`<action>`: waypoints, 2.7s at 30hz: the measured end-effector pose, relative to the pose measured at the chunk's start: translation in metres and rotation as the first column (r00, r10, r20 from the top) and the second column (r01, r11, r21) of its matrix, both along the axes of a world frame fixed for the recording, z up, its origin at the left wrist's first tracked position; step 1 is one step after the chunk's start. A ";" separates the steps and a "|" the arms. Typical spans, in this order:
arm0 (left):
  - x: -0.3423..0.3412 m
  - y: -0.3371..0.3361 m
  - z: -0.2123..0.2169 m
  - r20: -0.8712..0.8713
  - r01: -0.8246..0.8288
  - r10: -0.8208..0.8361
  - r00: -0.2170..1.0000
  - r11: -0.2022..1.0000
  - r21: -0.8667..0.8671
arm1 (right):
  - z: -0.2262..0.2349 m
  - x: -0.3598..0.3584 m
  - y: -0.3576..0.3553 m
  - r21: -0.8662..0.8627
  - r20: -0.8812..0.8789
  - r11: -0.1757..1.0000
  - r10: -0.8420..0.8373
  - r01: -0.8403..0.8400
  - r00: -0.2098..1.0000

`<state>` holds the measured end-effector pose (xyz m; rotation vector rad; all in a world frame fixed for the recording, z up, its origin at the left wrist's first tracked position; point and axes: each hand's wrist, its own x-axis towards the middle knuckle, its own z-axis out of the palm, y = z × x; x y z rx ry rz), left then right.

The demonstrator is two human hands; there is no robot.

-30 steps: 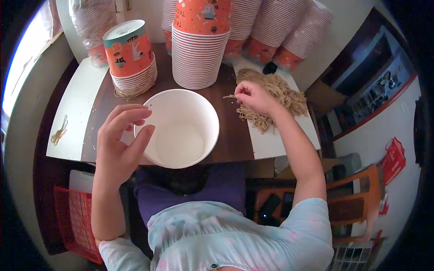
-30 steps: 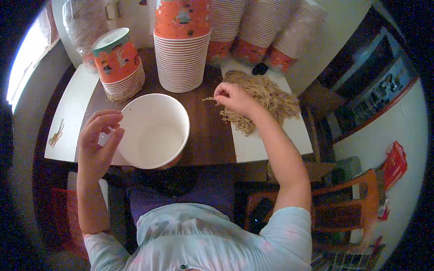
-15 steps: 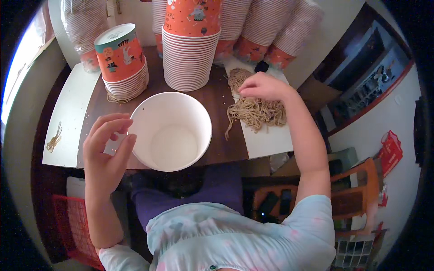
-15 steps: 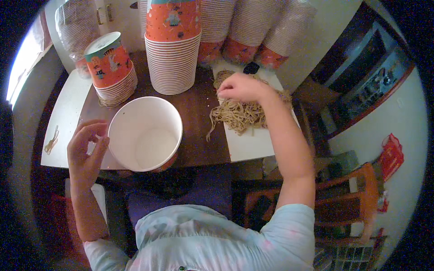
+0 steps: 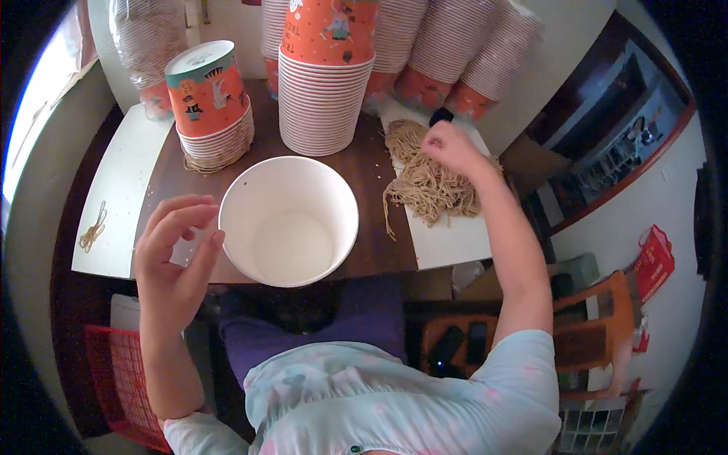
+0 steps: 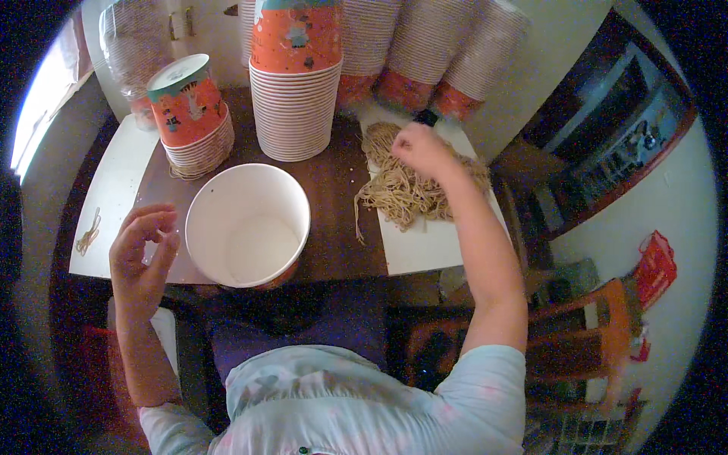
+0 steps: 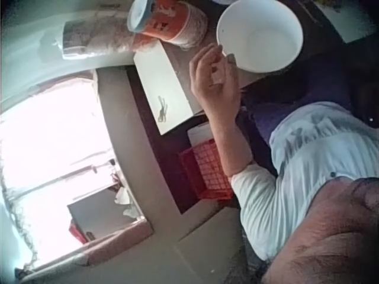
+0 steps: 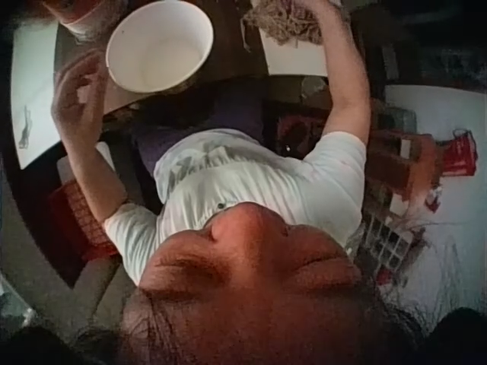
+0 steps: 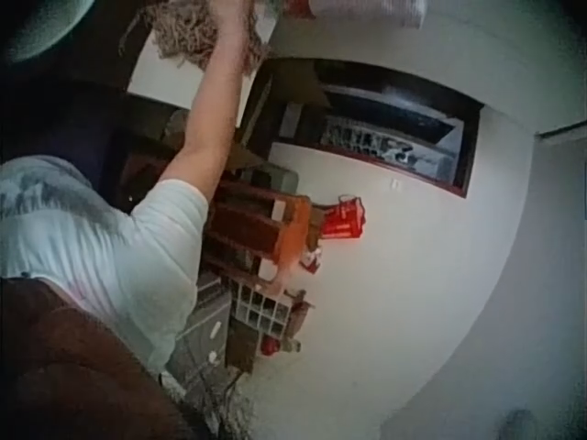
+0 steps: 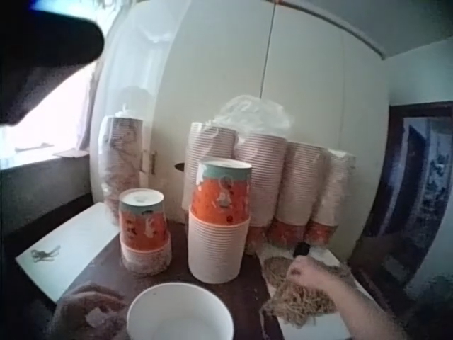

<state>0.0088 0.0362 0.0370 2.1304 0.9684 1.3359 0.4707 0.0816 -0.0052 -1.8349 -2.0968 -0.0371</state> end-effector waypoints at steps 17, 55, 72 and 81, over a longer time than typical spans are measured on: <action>0.043 0.040 0.046 0.200 0.251 -0.230 0.952 0.965 -0.082 | 0.204 -0.056 -0.001 0.086 -0.716 0.992 0.125 -0.090 0.687; 0.136 0.058 0.050 0.076 0.694 -0.707 0.703 0.658 -0.292 | 0.202 -0.102 -0.058 0.208 -0.620 0.976 0.180 -0.061 0.764; 0.030 -0.052 0.005 0.278 0.567 -0.686 0.672 0.236 -0.789 | 0.060 -0.172 -0.191 0.002 -0.468 0.943 0.294 -0.332 0.833; 0.036 -0.057 -0.021 0.283 0.492 -0.647 0.708 0.165 -0.855 | 0.006 -0.240 -0.178 -0.030 -0.893 0.893 0.178 -0.448 0.414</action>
